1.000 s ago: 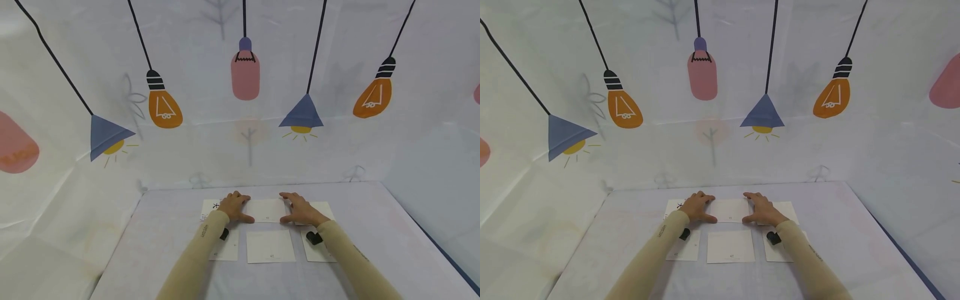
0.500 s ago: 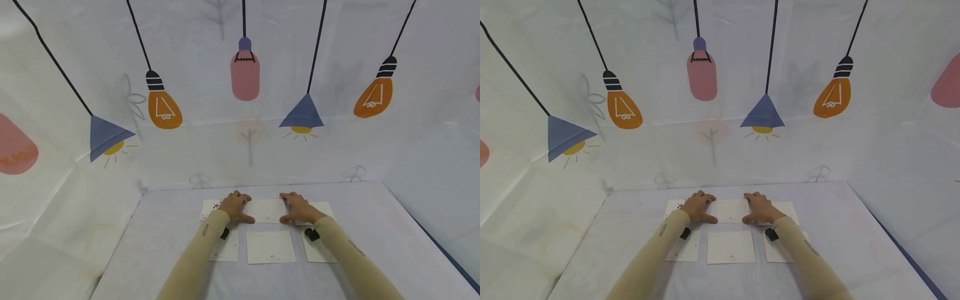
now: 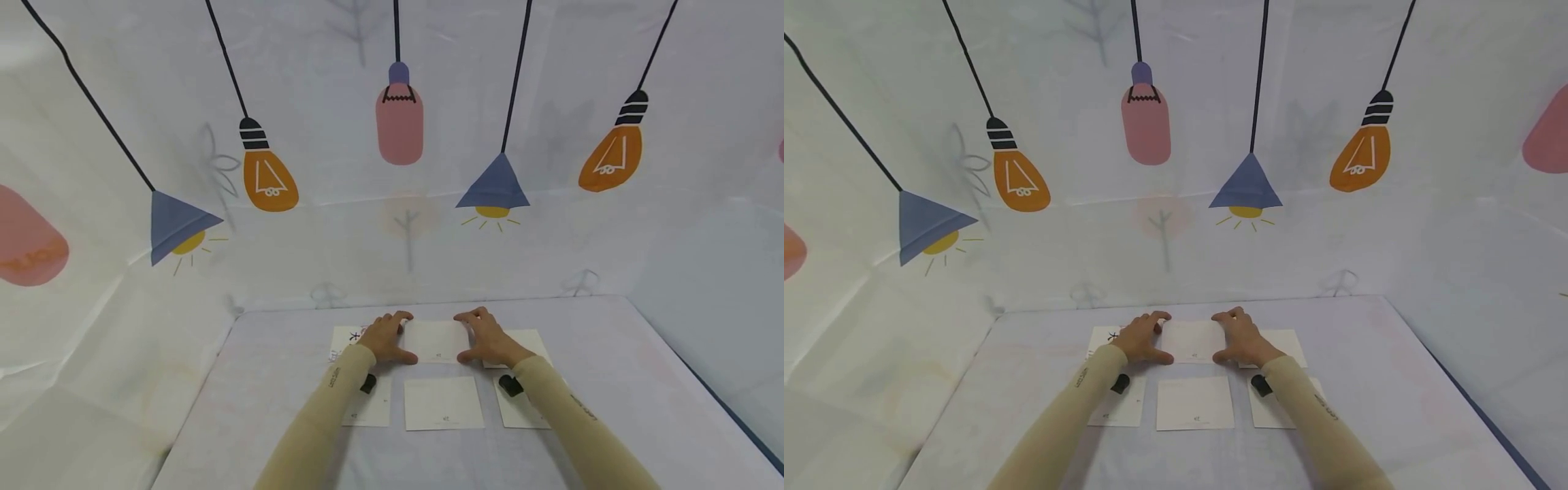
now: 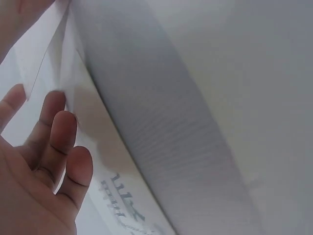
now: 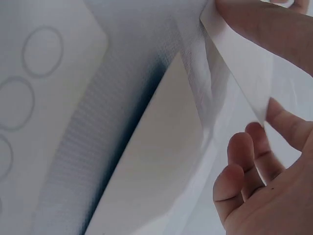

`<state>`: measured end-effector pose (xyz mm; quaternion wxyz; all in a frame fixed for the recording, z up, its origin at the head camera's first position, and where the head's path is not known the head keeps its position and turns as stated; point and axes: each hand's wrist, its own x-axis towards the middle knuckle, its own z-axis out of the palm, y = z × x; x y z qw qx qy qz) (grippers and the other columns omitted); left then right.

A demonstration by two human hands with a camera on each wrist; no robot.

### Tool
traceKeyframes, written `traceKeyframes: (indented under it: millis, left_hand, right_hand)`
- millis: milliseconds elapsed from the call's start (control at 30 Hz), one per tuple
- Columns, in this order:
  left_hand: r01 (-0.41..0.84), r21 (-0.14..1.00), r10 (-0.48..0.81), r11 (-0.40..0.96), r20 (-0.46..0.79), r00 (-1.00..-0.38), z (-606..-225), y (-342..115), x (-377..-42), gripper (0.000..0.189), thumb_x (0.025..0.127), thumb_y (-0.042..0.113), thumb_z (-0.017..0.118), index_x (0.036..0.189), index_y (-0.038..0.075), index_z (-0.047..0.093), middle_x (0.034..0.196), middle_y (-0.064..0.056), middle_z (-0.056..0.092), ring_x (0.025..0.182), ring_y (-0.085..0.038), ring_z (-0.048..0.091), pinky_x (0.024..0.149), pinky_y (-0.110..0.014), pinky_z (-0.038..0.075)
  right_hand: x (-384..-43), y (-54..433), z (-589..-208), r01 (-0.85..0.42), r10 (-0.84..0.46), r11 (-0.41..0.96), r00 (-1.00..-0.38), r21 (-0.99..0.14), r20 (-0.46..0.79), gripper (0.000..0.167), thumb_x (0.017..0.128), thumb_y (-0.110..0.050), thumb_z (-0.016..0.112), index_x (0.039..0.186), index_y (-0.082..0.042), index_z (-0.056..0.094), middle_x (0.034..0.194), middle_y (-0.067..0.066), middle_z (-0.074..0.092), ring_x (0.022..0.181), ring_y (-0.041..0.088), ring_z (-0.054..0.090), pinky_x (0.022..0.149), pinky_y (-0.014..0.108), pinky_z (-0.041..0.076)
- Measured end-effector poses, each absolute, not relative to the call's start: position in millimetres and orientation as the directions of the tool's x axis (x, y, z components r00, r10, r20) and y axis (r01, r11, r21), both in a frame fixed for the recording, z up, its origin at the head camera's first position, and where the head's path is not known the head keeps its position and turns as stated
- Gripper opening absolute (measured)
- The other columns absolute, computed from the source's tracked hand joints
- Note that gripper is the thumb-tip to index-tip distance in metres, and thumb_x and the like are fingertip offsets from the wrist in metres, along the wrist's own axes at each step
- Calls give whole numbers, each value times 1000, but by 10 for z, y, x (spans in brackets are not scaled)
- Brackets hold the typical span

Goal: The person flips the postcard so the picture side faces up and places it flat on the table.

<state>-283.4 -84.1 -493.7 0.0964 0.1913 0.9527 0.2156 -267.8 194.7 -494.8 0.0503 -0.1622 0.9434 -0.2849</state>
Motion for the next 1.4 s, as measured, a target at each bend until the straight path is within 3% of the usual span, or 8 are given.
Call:
traceKeyframes:
  millis: [200, 433, 767, 1067, 1233, 1400]
  left_hand:
    - [317, 454, 395, 833, -87, -914, -4927, -826, -2838, 97, 76, 49, 88, 155, 28, 36, 103, 8, 64, 91, -14, 59, 88, -39, 48]
    - [274, 513, 343, 814, -44, -938, -4919, -865, -2820, 73, 90, 47, 75, 150, 22, 43, 82, 11, 66, 62, -8, 58, 66, -31, 49]
    - [263, 583, 334, 769, -16, -942, -4950, -788, -2797, 53, 98, 44, 65, 143, 19, 54, 62, 15, 66, 51, -8, 56, 70, -33, 50]
    - [265, 581, 317, 769, 13, -948, -4956, -782, -2801, 40, 98, 38, 68, 134, 22, 61, 59, 17, 65, 46, -8, 52, 58, -27, 45]
    - [277, 589, 322, 759, 30, -946, -4962, -786, -2802, 39, 97, 38, 68, 132, 21, 61, 60, 19, 65, 46, -7, 52, 57, -27, 43]
    - [282, 602, 311, 747, 59, -949, -4983, -802, -2789, 38, 97, 38, 69, 131, 22, 61, 60, 20, 65, 46, -7, 54, 56, -27, 43]
  right_hand:
    - [-2668, 1935, -4967, -284, -335, 787, -942, -548, 7, 87, 72, -21, 94, 144, -7, 48, 123, 18, 54, 112, 35, 51, 98, 56, 43]
    - [-2616, 1926, -4971, -304, -334, 793, -942, -528, 41, 88, 72, -20, 94, 145, -8, 46, 117, 14, 56, 106, 31, 52, 94, 52, 45]
    - [-2597, 1937, -4981, -314, -324, 795, -943, -519, 74, 87, 73, -19, 94, 145, -12, 46, 111, 12, 55, 100, 27, 53, 88, 50, 47]
    - [-2538, 1917, -4928, -318, -307, 787, -945, -529, 112, 77, 79, -17, 89, 144, -13, 48, 111, 13, 54, 96, 27, 53, 84, 48, 47]
    - [-2542, 1963, -4895, -238, -253, 752, -965, -615, 65, 68, 92, -21, 77, 148, -4, 43, 94, 4, 60, 76, 18, 54, 72, 38, 47]
    - [-2541, 2004, -4904, -172, -217, 724, -976, -668, 17, 62, 95, -26, 72, 148, -7, 46, 80, -4, 66, 68, 12, 60, 69, 36, 50]
